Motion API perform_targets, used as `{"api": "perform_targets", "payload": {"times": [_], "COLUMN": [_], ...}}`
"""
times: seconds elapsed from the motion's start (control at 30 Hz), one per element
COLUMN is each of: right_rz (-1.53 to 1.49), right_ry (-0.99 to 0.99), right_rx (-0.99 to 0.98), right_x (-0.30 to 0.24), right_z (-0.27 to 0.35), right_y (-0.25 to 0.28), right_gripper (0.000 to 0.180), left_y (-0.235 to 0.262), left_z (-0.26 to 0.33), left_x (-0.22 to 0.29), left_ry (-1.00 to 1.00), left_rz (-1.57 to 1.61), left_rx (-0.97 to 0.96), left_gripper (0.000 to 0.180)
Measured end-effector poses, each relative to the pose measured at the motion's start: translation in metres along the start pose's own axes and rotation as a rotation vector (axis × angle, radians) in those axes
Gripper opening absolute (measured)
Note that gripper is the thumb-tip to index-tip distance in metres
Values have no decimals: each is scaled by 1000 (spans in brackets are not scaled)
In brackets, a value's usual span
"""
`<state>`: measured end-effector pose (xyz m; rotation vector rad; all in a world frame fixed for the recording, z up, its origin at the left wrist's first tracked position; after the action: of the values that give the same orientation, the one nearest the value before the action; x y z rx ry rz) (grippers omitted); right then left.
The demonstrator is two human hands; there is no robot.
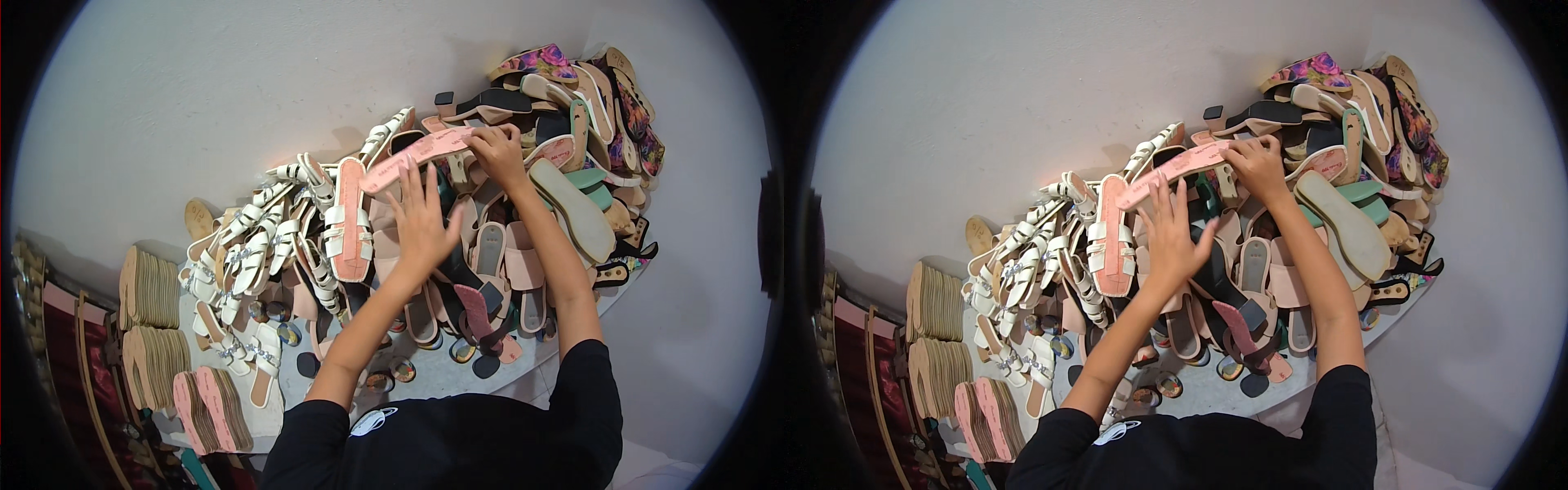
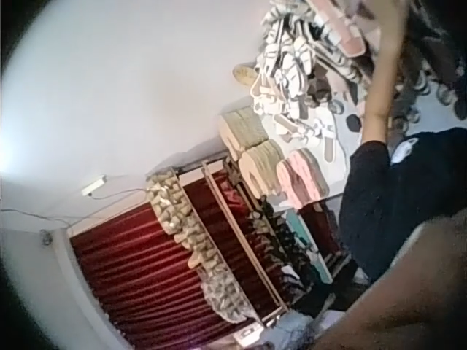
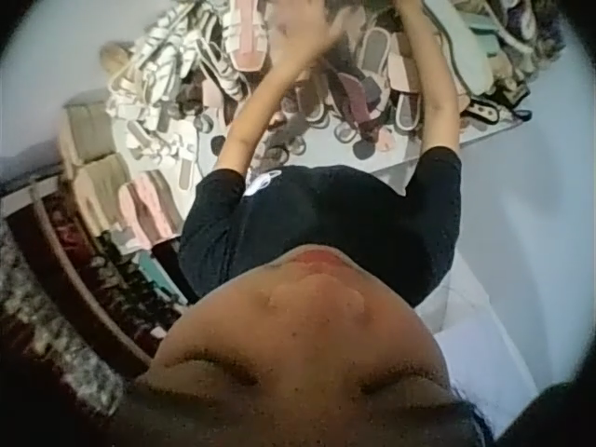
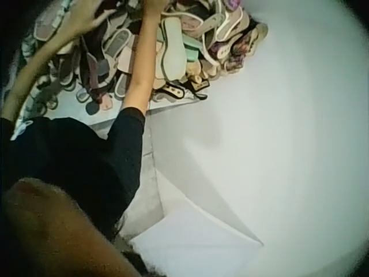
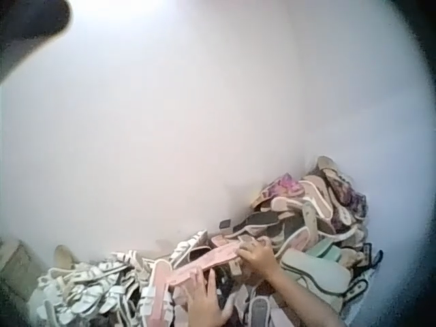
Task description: Sorting and inspecting shoe insoles and assembled sandals on a workbench.
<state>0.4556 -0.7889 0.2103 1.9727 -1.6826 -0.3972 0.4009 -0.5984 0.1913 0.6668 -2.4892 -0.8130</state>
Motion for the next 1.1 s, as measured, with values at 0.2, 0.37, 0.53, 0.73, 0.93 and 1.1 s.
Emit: {"api": "perform_targets", "payload": {"times": [0.2, 0.37, 0.53, 0.73, 0.93, 1.1], "right_rz": [48, -36, -255, -305, -530, -314], "right_ry": [-64, -26, 33, 100, 108, -81], "right_rx": [112, 174, 196, 155, -209, -359], "right_x": [-23, -51, -94, -127, -143, -181], "right_z": [22, 40, 65, 76, 73, 56], "right_y": [12, 40, 69, 87, 98, 96], "right_gripper": [21, 21, 27, 31, 47, 61], "left_y": [65, 78, 79, 93, 107, 125], "left_z": [34, 38, 72, 104, 139, 160], "left_x": [55, 16, -47, -48, -50, -39], "left_ry": [5, 65, 319, 572, 739, 724], "left_rz": [134, 62, 505, 1040, 1183, 1310], "left_rx": [-113, 28, 13, -174, -128, -154], "left_gripper": [78, 59, 41, 38, 36, 35]}}
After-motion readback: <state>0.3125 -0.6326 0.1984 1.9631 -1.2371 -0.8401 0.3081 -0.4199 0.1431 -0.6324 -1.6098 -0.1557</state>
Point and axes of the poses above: each hand's wrist, its own z-axis away from the middle knuckle, its own y-axis out of the back of the hand, x = y × z, the point moved 3 cm from there along -z, towards the middle knuckle, and after that the axes turned 11 degrees about -y, right-handed, at the moved point
